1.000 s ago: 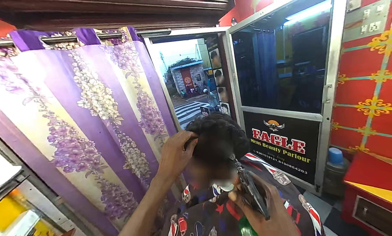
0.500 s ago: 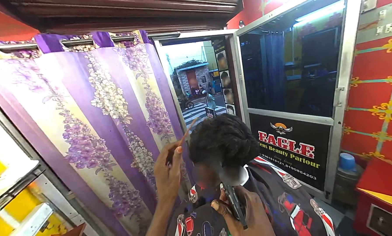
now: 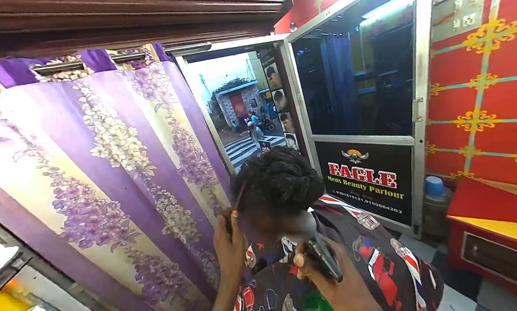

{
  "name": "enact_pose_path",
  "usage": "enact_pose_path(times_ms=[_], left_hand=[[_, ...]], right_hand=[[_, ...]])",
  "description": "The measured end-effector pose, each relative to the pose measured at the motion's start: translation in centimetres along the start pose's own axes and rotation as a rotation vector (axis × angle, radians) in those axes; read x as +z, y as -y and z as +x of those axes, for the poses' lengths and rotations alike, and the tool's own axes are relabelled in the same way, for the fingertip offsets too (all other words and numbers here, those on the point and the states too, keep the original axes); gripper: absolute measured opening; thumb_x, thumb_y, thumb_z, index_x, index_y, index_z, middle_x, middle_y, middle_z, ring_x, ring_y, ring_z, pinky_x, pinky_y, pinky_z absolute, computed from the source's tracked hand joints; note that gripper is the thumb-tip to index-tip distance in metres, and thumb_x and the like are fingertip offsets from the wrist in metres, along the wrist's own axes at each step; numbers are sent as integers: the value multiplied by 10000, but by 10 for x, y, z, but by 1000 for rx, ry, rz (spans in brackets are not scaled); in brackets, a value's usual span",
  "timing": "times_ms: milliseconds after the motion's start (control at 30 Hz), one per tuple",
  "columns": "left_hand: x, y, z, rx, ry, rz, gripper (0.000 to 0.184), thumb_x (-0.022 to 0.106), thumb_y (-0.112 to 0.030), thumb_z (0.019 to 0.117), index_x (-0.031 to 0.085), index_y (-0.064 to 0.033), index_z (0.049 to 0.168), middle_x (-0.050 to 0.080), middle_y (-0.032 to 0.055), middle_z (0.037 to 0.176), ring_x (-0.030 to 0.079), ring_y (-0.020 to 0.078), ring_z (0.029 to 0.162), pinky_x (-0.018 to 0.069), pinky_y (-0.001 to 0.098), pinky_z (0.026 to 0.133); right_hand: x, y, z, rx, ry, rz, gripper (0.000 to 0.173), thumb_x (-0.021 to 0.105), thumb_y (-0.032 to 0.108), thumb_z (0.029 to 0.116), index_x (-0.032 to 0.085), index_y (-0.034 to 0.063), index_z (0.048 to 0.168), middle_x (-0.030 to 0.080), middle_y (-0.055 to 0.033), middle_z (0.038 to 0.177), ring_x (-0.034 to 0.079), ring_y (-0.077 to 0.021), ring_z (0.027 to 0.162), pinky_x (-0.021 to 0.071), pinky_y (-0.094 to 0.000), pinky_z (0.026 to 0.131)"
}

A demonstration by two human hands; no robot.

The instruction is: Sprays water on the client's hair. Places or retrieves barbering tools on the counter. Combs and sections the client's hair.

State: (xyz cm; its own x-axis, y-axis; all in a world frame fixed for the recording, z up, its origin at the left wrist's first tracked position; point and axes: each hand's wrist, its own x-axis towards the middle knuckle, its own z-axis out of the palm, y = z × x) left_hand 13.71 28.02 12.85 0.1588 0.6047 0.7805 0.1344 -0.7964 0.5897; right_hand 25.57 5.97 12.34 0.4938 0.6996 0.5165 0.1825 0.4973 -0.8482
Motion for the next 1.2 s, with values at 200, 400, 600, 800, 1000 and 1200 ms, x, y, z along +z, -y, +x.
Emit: enact_pose_path(times_ms=[200,400,600,800,1000,1200], left_hand=[[7,-30,5,-338,-139,-301,189,488,-140,1068,603,9,1074,567,-7,798,516,40,620,437,169,551],[-2,-46,-38,383,-151,20,278,542,-172,1051,587,66,1189,602,27,1088,589,-50,974,503,114,851],[10,-103,-28,809,367,616,296,599,-381,1013,702,-168,1190,683,102,1043,640,256,903,467,435,794],[62,-154,44,979,573,963,308,518,-261,1014,719,-28,997,666,197,910,667,410,781,512,547,625],[73,-166,90,934,567,1042,321,532,-297,981,698,-23,1003,638,185,904,642,402,822,467,553,662],[69,-160,95,880,526,1037,323,506,-302,1017,695,-43,980,642,172,870,655,391,762,492,545,611]], right_hand=[[-50,-6,-4,-27,-90,121,337,719,340,954,677,38,1098,727,-25,919,703,-130,811,602,-302,717],[-74,-1,-12,72,-199,333,320,652,405,991,672,91,931,623,14,669,624,-113,574,583,-296,592],[-92,-10,-14,115,-89,347,417,691,384,966,647,31,1185,726,-57,1082,706,-172,1003,593,-353,905],[-91,-15,-8,196,-217,440,262,654,322,986,669,79,889,585,17,618,590,-105,526,552,-274,537],[-101,-6,17,355,14,542,391,684,310,969,581,40,1232,691,-62,1129,675,-150,1059,562,-334,974],[-97,-7,33,353,-247,601,162,636,183,1006,651,25,976,628,-34,705,657,-144,661,608,-322,723]])
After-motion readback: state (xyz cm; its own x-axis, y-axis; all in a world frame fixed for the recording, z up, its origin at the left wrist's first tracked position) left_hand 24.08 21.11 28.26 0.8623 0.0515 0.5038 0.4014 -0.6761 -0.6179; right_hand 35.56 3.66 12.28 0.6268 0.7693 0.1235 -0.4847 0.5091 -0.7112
